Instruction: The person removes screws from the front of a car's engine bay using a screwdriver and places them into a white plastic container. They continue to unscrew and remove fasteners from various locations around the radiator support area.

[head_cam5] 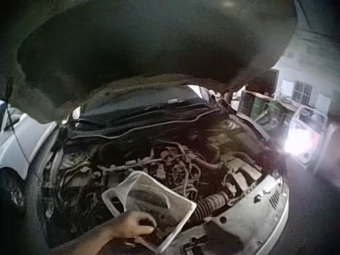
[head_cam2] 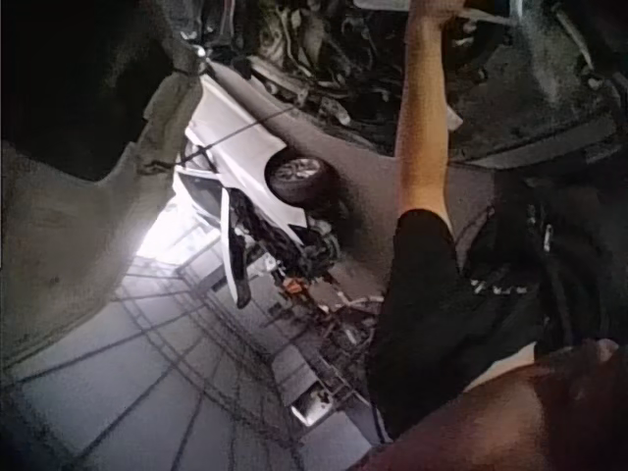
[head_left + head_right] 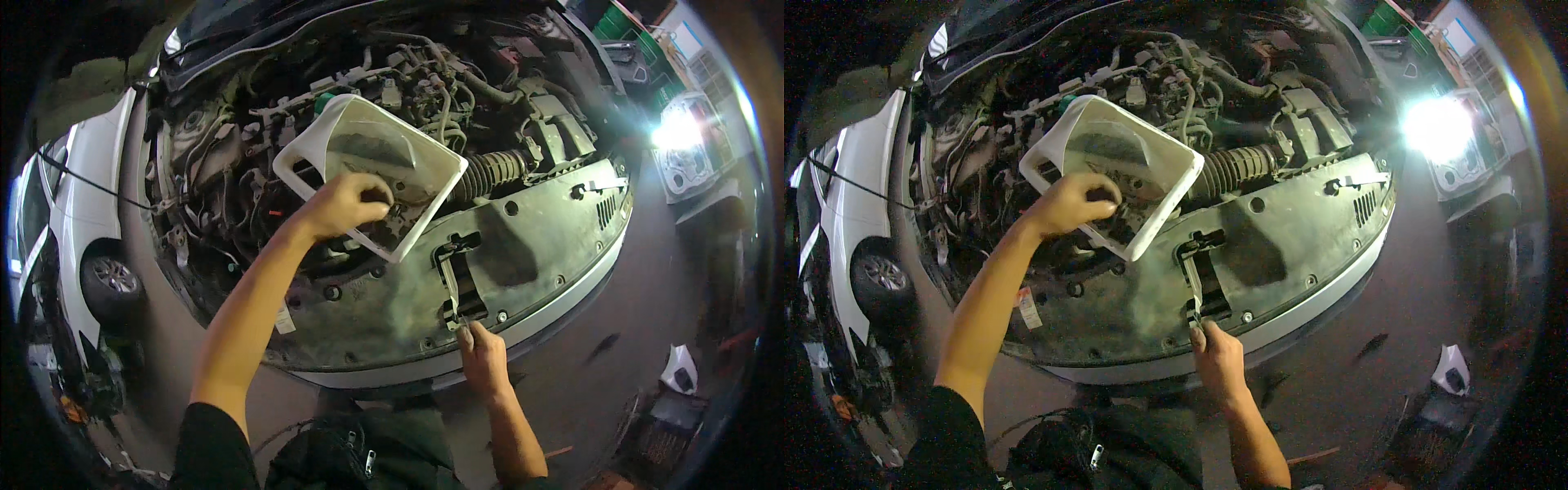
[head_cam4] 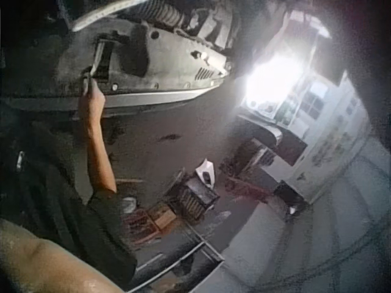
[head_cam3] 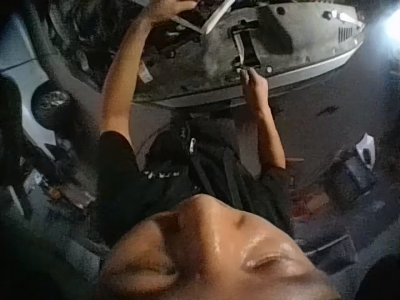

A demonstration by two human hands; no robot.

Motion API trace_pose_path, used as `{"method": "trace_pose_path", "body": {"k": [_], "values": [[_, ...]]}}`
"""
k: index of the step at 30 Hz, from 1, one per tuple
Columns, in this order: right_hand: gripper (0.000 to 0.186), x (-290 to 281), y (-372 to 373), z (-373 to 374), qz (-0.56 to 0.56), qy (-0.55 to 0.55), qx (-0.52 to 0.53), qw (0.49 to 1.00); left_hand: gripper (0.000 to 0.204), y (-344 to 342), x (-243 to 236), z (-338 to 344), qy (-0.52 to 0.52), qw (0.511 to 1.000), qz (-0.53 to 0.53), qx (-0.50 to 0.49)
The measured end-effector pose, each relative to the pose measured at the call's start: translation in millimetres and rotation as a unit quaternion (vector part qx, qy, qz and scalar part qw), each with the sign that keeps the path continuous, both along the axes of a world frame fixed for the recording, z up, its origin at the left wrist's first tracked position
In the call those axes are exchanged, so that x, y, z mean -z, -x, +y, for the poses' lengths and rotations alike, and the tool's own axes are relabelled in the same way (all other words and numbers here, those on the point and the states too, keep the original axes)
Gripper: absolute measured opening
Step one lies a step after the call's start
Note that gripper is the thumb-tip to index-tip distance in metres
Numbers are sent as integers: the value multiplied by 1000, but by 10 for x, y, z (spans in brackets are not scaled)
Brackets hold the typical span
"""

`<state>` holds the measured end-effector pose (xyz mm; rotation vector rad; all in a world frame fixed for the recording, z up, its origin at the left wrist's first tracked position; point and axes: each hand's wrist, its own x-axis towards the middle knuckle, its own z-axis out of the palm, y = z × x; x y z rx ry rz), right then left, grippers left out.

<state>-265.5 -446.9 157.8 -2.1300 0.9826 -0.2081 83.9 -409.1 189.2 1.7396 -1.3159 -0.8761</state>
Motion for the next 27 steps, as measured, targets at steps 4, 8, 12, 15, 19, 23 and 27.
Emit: {"method": "trace_pose_path", "body": {"k": [4, 8, 12, 15, 19, 23, 27], "values": [[18, -406, -553, 148, -120, -17, -14, 993, 24, 464, -203, 669, 19, 899, 427, -93], [20, -692, -948, 493, -178, 48, -39, 982, 17, 747, -260, 1015, 79, 822, 541, -160], [20, -807, -1061, 741, -168, 67, -57, 982, 12, 864, -301, 1271, 131, 815, 533, -186], [22, -888, -1062, 903, -145, 82, -76, 983, 11, 894, -325, 1462, 164, 840, 488, -174], [27, -1026, -1049, 1125, -152, 84, -71, 982, 12, 882, -358, 1721, 174, 833, 488, -196], [31, -1048, -1039, 1289, -147, 74, -87, 983, 13, 921, -465, 1948, 163, 858, 455, -174], [32, -1097, -1063, 1440, -161, 42, -89, 982, 16, 976, -388, 2136, 196, 849, 463, -165]]}}
